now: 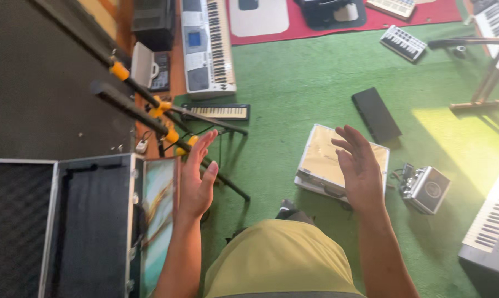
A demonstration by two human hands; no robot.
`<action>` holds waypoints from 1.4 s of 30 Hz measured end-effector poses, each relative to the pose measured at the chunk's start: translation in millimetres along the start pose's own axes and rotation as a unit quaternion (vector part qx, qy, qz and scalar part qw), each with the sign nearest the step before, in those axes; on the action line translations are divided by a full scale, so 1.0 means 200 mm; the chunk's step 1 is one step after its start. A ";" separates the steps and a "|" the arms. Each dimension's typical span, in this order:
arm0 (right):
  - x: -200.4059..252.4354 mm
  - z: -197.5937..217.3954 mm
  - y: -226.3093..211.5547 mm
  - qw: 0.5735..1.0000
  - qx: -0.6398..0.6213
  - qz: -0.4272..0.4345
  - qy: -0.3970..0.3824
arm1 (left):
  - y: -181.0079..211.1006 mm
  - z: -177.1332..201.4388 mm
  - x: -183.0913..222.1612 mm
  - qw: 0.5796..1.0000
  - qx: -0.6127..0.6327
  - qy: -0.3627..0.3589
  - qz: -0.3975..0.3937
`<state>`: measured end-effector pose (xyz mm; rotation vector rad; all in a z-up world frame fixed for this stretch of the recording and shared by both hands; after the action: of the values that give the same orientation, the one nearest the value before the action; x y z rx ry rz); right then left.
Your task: The person moves foam and dividers into various hard-shell equipment cases and arranges the cases on a table.
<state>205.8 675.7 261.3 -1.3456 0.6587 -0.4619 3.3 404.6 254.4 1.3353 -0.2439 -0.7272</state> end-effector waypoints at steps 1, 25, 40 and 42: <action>-0.01 0.07 0.00 1.000 0.004 0.002 0.009 | 0.01 -0.07 -0.04 1.000 0.005 -0.011 -0.002; -0.48 0.73 0.22 0.996 0.039 -0.033 0.073 | 0.03 -0.80 -0.62 0.998 -0.001 -0.058 0.014; -1.34 0.58 0.41 0.992 0.042 -0.023 0.118 | -0.28 -0.80 -1.66 0.995 -0.020 -0.099 -0.020; -1.49 0.54 0.43 0.991 0.040 -0.029 0.128 | -0.32 -0.77 -1.83 0.994 -0.038 -0.106 -0.006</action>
<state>53.5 964.7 235.8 -1.2426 0.8046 -0.7094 -211.8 745.4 242.9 1.1898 -0.3742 -0.8810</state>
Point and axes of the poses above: each hand's wrist, its own x-axis away from the middle knuckle, its own z-axis out of the back of the hand, y = z × x, the point moved 4 cm from there along -x, towards the middle knuckle, and after that the axes turned 4 degrees about -x, right-handed, at the moved point
